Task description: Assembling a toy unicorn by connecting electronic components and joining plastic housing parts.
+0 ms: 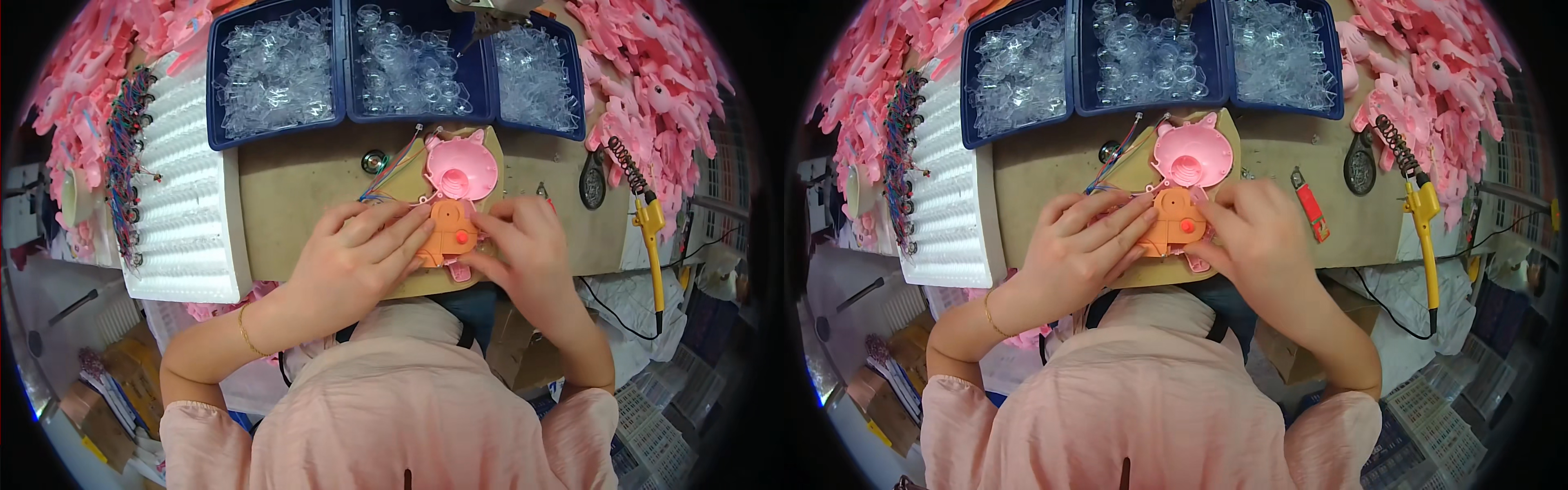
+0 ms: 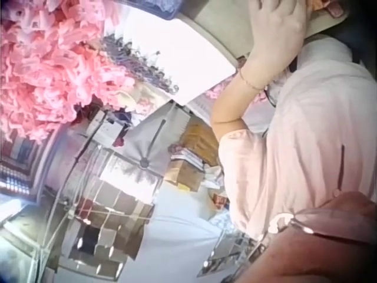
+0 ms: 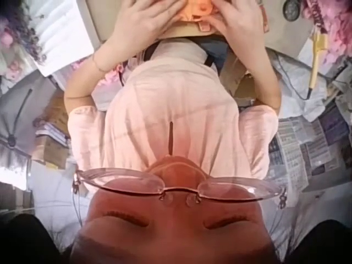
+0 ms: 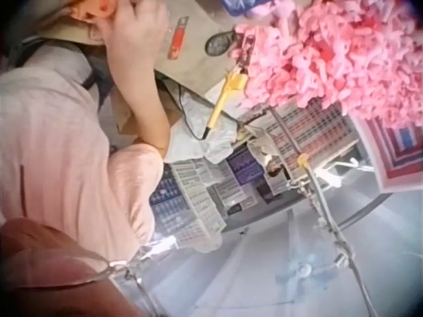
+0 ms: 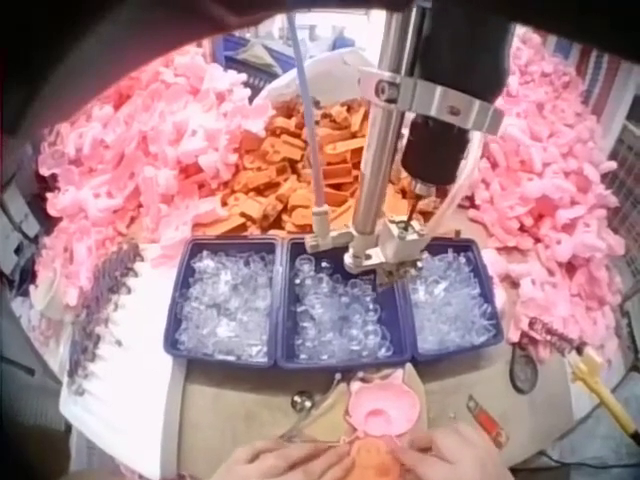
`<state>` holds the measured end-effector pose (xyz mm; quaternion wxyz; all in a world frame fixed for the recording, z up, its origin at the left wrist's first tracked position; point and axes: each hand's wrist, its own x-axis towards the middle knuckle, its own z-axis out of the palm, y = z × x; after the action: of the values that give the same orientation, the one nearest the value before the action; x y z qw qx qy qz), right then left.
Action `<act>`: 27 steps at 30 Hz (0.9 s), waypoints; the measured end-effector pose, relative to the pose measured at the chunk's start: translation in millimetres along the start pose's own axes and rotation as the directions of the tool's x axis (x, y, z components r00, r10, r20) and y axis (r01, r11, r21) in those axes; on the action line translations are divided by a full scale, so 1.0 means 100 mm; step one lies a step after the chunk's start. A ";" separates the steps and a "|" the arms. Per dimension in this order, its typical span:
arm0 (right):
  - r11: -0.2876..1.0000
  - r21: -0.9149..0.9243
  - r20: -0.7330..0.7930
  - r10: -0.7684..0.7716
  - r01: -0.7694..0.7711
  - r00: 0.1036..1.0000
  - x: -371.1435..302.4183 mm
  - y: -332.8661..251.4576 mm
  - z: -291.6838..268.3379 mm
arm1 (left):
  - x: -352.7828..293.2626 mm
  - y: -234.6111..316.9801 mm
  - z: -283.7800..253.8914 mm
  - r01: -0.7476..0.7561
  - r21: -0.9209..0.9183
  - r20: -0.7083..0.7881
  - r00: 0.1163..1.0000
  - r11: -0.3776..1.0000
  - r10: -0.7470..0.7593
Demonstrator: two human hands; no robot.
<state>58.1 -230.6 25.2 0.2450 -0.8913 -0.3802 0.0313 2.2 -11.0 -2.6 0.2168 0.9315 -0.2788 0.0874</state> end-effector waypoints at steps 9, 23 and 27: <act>0.986 0.125 0.215 0.082 -0.111 0.973 0.17 0.07 -0.10 | 0.06 -0.04 0.03 -0.010 -0.106 -0.105 0.994 0.994 -0.001; 0.935 -0.203 0.253 -0.238 0.292 0.938 0.77 0.01 -0.06 | 0.19 -0.23 -0.10 0.380 -0.342 -0.025 0.911 0.860 -0.412; 0.972 0.208 0.334 0.034 -0.109 0.942 0.81 -0.17 -0.17 | 0.33 -0.10 -0.18 0.358 -0.159 0.104 0.933 0.920 -0.345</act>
<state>108.8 -171.5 58.7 0.2759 -0.8537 -0.3767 0.2305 33.9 -11.4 19.1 0.2996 0.9462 -0.1216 -0.0121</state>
